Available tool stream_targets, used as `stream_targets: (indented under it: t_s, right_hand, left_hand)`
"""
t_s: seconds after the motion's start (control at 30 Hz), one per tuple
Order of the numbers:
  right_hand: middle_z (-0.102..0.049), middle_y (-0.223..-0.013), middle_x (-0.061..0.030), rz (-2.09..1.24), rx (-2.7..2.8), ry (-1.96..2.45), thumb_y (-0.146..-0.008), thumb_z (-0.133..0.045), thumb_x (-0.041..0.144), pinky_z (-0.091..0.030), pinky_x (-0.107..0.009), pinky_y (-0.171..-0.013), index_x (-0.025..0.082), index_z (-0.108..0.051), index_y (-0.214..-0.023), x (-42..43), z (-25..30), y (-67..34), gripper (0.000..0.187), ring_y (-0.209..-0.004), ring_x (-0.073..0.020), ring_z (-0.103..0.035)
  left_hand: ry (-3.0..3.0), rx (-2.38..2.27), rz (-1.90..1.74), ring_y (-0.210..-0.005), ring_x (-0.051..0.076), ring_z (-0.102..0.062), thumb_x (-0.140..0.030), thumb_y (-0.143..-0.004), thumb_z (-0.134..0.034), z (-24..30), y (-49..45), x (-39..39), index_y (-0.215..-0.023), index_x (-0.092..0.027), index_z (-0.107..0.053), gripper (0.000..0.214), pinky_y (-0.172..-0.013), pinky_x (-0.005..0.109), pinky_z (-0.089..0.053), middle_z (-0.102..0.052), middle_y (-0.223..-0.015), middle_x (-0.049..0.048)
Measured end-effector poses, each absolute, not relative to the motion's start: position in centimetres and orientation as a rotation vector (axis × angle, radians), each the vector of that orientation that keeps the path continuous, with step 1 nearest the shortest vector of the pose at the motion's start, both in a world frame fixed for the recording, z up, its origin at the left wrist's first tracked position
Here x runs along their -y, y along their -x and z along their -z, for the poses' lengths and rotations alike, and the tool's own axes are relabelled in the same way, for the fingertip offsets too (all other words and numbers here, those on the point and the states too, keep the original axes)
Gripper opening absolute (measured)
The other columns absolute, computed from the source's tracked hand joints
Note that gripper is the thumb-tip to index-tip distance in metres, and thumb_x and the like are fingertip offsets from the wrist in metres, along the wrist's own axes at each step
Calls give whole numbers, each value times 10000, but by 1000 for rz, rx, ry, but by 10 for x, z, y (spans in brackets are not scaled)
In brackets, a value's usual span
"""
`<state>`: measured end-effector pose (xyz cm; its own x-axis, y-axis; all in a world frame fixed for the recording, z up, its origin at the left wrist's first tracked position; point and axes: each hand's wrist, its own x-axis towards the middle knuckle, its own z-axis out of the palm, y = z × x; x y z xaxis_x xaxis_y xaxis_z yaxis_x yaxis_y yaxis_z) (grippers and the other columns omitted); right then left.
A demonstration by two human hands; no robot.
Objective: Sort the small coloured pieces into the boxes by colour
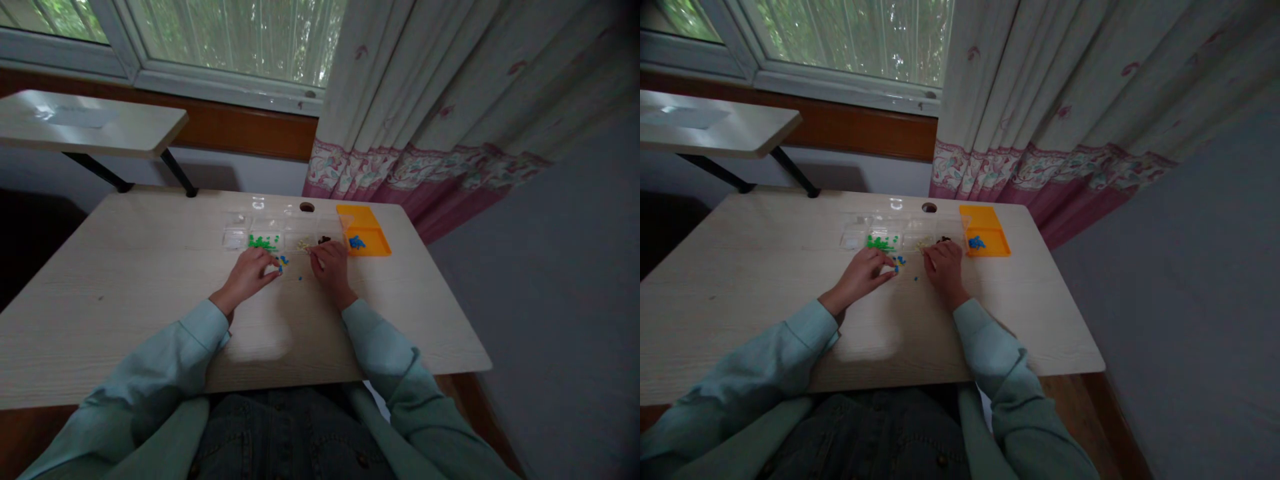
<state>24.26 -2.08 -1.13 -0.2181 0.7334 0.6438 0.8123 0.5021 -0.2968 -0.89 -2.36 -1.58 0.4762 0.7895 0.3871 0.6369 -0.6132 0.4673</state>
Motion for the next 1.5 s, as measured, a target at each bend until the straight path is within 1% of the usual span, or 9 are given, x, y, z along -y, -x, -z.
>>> stream_targets:
  t_s: [0.13,0.3,0.53,0.7,0.87,0.97,1.07,1.37,1.5]
  right_hand:
    - [-713,-903,-35,76,2093,1206,-942,-559,287,-367,-388,-966,230,-729,-946,34,11,-221,180,-975,-207,-549]
    - [-714,-921,-38,16,2146,1189,-935,-572,274,-363,-385,-963,231,-728,-960,37,10,-217,164,-987,-207,-542]
    - [-711,-914,-43,-4,2155,1215,-951,-554,297,-358,-390,-962,227,-731,-958,37,11,-218,191,-987,-211,-539]
    - [-710,-955,-44,-53,2228,1200,-946,-560,277,-361,-386,-947,241,-730,-1031,37,13,-219,193,-1000,-210,-537]
    - [-708,-968,-29,-43,2279,1157,-914,-617,301,-350,-394,-964,274,-727,-1055,37,15,-220,181,-1016,-212,-530]
    - [-708,-949,-28,-21,2282,1142,-915,-622,344,-352,-389,-966,287,-721,-1082,38,14,-220,202,-994,-205,-536]
    - [-707,-934,-31,4,2260,1139,-919,-615,371,-360,-379,-968,287,-715,-1101,38,13,-220,224,-983,-199,-543]
    - [-713,-903,-27,37,2210,1101,-929,-600,382,-375,-376,-970,276,-727,-1060,38,15,-218,211,-964,-192,-557]
    - [-720,-881,-23,26,2213,1079,-930,-600,374,-381,-371,-961,270,-733,-1038,38,14,-217,200,-933,-187,-564]
  left_hand:
    - [-2515,-1265,-799,-947,247,-545,-415,-854,-685,14,4,25,-1001,-224,-685,241,-864,406,-446,-609,-950,69]
    - [-2519,-1295,-770,-925,249,-544,-392,-844,-698,14,2,26,-985,-221,-683,222,-828,394,-453,-609,-941,70]
    - [-2577,-1293,-732,-934,254,-545,-337,-890,-637,13,-3,26,-972,-220,-682,150,-811,395,-443,-610,-958,78]
    - [-2613,-1304,-717,-926,253,-536,-327,-924,-586,14,-8,27,-952,-202,-676,157,-809,397,-433,-615,-951,81]
    - [-2491,-1286,-850,-903,229,-533,-315,-936,-565,16,-9,26,-910,-186,-664,164,-807,371,-431,-602,-903,71]
    - [-2317,-1265,-1020,-857,203,-536,-339,-940,-562,20,-8,23,-847,-181,-638,199,-763,332,-432,-590,-840,50]
    - [-2178,-1251,-1108,-810,181,-534,-377,-941,-560,24,-9,21,-801,-185,-617,244,-721,305,-425,-574,-788,30]
    - [-2162,-1160,-1079,-789,183,-518,-378,-951,-542,20,-12,24,-767,-179,-606,278,-707,310,-405,-565,-780,40]
    - [-2186,-1141,-1042,-819,188,-526,-376,-958,-528,20,-11,23,-796,-178,-621,272,-726,310,-407,-581,-813,48]
